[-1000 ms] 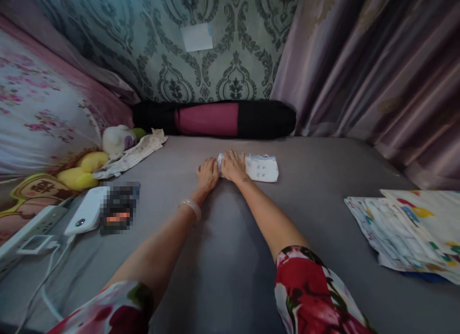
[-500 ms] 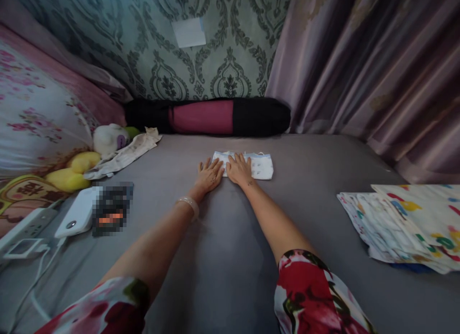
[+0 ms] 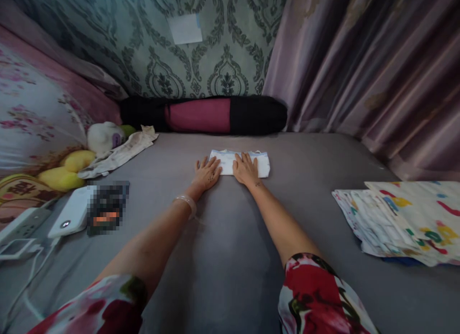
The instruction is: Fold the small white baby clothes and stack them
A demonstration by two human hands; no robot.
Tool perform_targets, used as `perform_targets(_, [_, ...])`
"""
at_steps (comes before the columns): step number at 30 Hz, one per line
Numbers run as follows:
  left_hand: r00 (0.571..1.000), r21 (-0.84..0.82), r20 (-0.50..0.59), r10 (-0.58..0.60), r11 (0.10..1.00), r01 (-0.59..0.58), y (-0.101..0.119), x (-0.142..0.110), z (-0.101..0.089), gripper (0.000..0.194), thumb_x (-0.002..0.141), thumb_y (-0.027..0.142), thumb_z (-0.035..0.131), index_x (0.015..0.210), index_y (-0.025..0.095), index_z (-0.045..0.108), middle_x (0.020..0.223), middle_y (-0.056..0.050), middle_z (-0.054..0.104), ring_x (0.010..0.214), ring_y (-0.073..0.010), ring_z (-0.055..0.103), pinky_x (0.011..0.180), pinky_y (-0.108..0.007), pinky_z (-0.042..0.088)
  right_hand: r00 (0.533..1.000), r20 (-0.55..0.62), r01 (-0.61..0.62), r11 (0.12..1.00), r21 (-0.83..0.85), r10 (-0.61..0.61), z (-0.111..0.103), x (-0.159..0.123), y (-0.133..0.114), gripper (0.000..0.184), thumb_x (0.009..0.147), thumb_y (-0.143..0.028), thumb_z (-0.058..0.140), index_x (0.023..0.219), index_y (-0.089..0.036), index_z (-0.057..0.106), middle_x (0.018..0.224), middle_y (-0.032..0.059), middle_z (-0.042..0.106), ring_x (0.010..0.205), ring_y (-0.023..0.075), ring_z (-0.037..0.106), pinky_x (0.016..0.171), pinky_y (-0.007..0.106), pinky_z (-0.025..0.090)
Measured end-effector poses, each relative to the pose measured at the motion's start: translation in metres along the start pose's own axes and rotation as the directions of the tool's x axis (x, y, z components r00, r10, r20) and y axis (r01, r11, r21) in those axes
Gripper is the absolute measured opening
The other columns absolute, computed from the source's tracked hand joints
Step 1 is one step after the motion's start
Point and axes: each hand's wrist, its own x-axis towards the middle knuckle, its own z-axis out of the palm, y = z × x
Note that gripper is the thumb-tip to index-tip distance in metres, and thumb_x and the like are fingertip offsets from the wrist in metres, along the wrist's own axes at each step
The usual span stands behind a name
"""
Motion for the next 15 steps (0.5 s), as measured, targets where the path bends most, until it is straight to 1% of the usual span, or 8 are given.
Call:
perform_targets(7, [1.0,0.016,0.005,-0.001,1.0,0.001,0.0,-0.002,-0.002,0.052,0.098,0.045,0.026,0.145,0.029,0.043,0.155,-0.002,0.037,0.146,-0.0316,0.023,0.117,-0.058,0.013,0.999,-0.039,-0.005,1.0,-0.002,0.005,0.007,0.0,-0.001,0.051,0.102,-0.033,0.024,0.147,-0.018,0.039,0.154,0.0114,0.037,0.143,0.0274,0.028,0.115,0.056,0.019])
perform_targets(9, [1.0,0.021,0.004,-0.001,1.0,0.001,0.0,-0.002,-0.003,0.052,0.098,0.045,0.026,0.145,0.029,0.043,0.156,-0.002,0.037,0.146,-0.0315,0.023,0.117,-0.057,0.013,1.0,-0.021,-0.006,1.0,0.008,0.006,0.006,0.001,-0.001,0.051,0.101,-0.034,0.024,0.148,-0.018,0.039,0.154,0.0111,0.036,0.144,0.0272,0.027,0.115,0.056,0.019])
perform_targets(13, [1.0,0.023,-0.004,0.009,1.0,-0.009,-0.001,-0.002,-0.002,0.053,0.098,0.046,0.025,0.145,0.029,0.043,0.155,-0.003,0.037,0.145,-0.0324,0.024,0.117,-0.058,0.013,0.997,0.078,-0.001,0.998,0.059,-0.004,-0.003,0.003,0.008,0.053,0.102,-0.036,0.021,0.15,-0.018,0.035,0.157,0.0102,0.032,0.145,0.0251,0.025,0.116,0.052,0.021])
perform_targets(15, [1.0,0.021,-0.007,0.008,1.0,-0.007,-0.001,-0.002,-0.001,0.053,0.098,0.045,0.025,0.145,0.029,0.043,0.155,-0.003,0.038,0.145,-0.0327,0.024,0.117,-0.059,0.013,0.997,0.081,-0.005,0.998,0.061,0.0,-0.008,0.002,0.015,0.055,0.101,-0.035,0.019,0.15,-0.016,0.033,0.157,0.0111,0.03,0.145,0.0246,0.025,0.116,0.049,0.021])
